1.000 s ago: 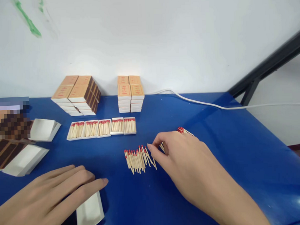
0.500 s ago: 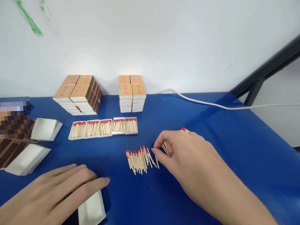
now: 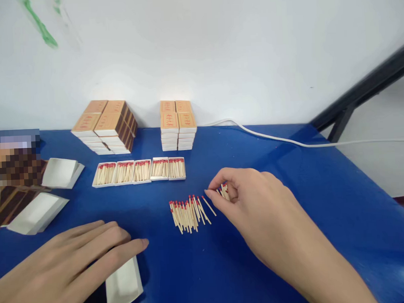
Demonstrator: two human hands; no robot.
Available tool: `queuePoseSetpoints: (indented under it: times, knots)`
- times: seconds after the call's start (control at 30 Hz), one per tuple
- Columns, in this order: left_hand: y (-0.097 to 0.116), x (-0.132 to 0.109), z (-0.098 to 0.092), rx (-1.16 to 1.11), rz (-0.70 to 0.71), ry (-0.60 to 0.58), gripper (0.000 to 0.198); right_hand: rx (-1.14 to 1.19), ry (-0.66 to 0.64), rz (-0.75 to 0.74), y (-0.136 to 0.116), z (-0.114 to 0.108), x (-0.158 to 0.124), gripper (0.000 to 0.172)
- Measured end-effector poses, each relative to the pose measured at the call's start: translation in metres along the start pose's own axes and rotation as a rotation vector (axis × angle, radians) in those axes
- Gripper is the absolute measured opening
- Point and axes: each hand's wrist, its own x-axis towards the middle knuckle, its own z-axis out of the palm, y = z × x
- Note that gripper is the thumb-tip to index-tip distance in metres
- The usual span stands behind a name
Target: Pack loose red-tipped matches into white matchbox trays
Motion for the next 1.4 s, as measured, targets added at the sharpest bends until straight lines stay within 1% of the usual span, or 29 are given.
queuePoseSetpoints:
  times: [0.17,0.27,0.37,0.47,0.57,0.63,0.7,0.83,0.93,1.0,1.1,1.27,1.4]
  knots:
    - [-0.004,0.007,-0.004,-0.017,0.040,0.019,0.041,-0.061,-0.122,-0.041,0.003,0.007,-0.005,0.033]
    - [-0.005,0.003,-0.001,-0.025,0.022,0.019,0.041,-0.020,-0.164,-0.059,-0.002,0.009,-0.006,0.033]
    - [-0.004,-0.002,0.002,-0.032,0.021,0.012,0.043,0.019,-0.194,-0.076,-0.005,0.007,-0.006,0.030]
    - [-0.004,-0.004,0.003,-0.030,0.023,0.011,0.043,0.018,-0.158,-0.072,-0.003,0.002,-0.006,0.028]
    - [-0.004,-0.002,0.002,-0.029,0.029,0.007,0.044,-0.048,-0.055,-0.005,0.002,-0.001,-0.004,0.025]
    - [-0.004,-0.001,0.001,-0.034,0.027,0.008,0.044,-0.127,0.022,0.034,0.005,-0.002,-0.003,0.026]
    - [-0.004,0.000,0.001,-0.039,0.025,0.015,0.043,-0.187,0.061,0.050,0.007,-0.001,-0.003,0.027]
    - [-0.003,-0.002,0.003,-0.028,0.020,0.015,0.043,-0.230,0.042,0.073,0.004,0.002,-0.005,0.018]
    - [0.000,-0.004,0.002,0.001,0.010,0.006,0.043,-0.302,0.021,0.136,-0.002,0.003,-0.004,0.013]
    - [0.001,-0.003,0.000,0.025,-0.009,-0.014,0.042,-0.348,0.024,0.156,-0.006,0.003,-0.003,0.015]
    - [0.001,-0.002,-0.001,0.038,-0.016,-0.033,0.041,-0.362,0.030,0.146,-0.010,0.002,-0.004,0.017]
    - [-0.003,-0.001,0.000,-0.026,0.011,0.000,0.043,-0.383,0.011,0.189,-0.010,0.000,-0.005,0.020]
    - [-0.004,-0.002,0.002,-0.041,0.017,0.010,0.043,-0.358,0.011,0.205,-0.011,0.001,-0.003,0.017]
